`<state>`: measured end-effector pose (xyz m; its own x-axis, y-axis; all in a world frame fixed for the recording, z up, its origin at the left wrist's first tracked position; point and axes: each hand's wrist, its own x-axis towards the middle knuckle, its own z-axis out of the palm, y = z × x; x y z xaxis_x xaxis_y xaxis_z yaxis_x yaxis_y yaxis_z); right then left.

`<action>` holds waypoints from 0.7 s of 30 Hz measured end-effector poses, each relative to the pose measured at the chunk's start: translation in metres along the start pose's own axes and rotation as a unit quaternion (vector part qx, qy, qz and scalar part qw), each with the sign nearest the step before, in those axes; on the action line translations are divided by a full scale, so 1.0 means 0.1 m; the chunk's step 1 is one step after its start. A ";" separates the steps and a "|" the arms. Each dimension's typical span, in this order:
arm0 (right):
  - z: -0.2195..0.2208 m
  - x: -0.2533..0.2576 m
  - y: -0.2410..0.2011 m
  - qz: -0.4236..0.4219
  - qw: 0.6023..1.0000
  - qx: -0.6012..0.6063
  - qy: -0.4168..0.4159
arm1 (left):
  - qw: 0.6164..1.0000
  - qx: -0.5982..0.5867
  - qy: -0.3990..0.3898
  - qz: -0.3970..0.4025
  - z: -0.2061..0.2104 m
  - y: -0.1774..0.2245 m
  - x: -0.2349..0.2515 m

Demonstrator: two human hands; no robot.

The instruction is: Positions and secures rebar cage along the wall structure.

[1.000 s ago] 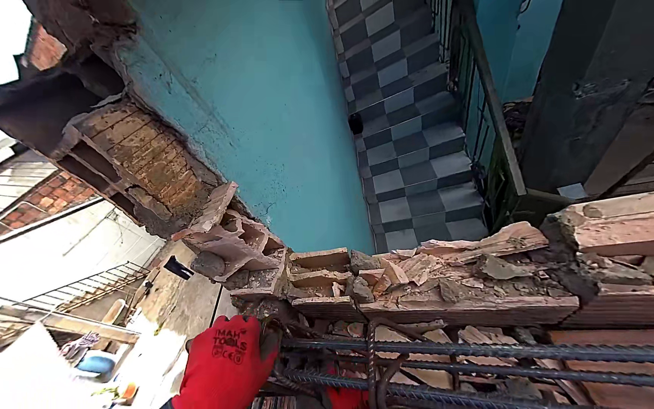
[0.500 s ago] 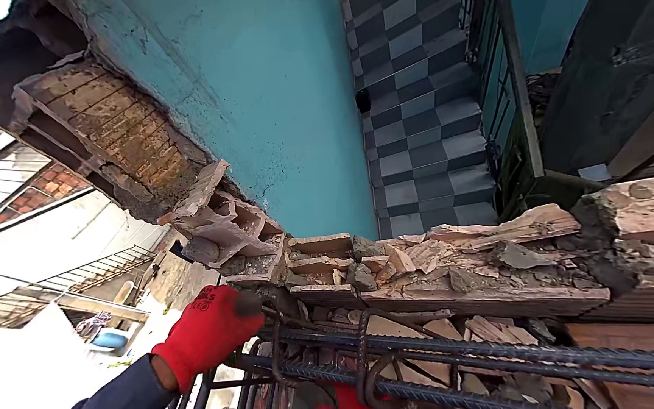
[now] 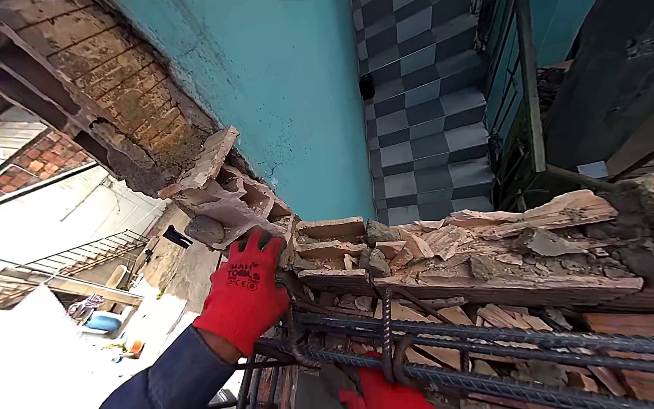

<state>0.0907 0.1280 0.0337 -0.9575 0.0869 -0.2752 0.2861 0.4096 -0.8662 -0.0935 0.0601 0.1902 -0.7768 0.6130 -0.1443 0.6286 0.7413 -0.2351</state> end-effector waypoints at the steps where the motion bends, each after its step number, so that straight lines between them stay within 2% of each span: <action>1: -0.03 -0.01 0.00 0.002 1.000 0.002 -0.017 | 0.999 -0.018 -0.032 0.011 -0.02 0.09 0.04; 3: -0.13 -0.09 -0.02 0.013 0.999 0.016 -0.046 | 0.994 -0.078 -0.076 0.014 0.04 0.16 0.06; 5: -0.17 -0.15 0.01 -0.005 0.998 0.053 -0.035 | 0.986 -0.147 -0.083 0.009 0.08 0.10 0.02; 7: -0.19 -0.15 0.01 -0.023 0.997 0.075 -0.019 | 0.979 -0.197 -0.043 0.019 0.12 0.03 0.00; 10: -0.18 -0.05 -0.07 0.006 0.998 0.046 -0.031 | 0.973 -0.228 0.000 0.038 0.27 -0.11 0.11; 13: -0.05 -0.05 -0.07 0.017 0.999 0.011 0.041 | 0.952 -0.301 -0.004 0.060 0.30 -0.19 0.19; 14: 0.02 -0.09 -0.07 0.008 0.996 -0.003 0.090 | 0.943 -0.324 -0.002 0.073 0.30 -0.19 0.20; 16: 0.15 -0.19 -0.05 -0.031 0.980 -0.018 0.194 | 0.948 -0.307 -0.007 0.081 0.21 -0.12 0.13; 17: 0.17 -0.25 -0.04 -0.047 0.975 -0.017 0.215 | 0.956 -0.281 -0.022 0.076 0.14 -0.06 0.05; 19: 0.14 -0.35 -0.02 -0.049 0.982 -0.028 0.182 | 0.959 -0.271 -0.044 0.070 0.07 -0.01 -0.04; 21: 0.11 -0.32 -0.07 -0.031 0.984 -0.058 0.168 | 0.939 -0.332 -0.061 0.074 0.11 -0.10 0.11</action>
<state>0.1195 0.1126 0.0437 -0.9368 0.3460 -0.0522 0.2387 0.5229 -0.8183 -0.1086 0.0570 0.1807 -0.6517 0.7173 -0.2465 0.5840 0.6820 0.4403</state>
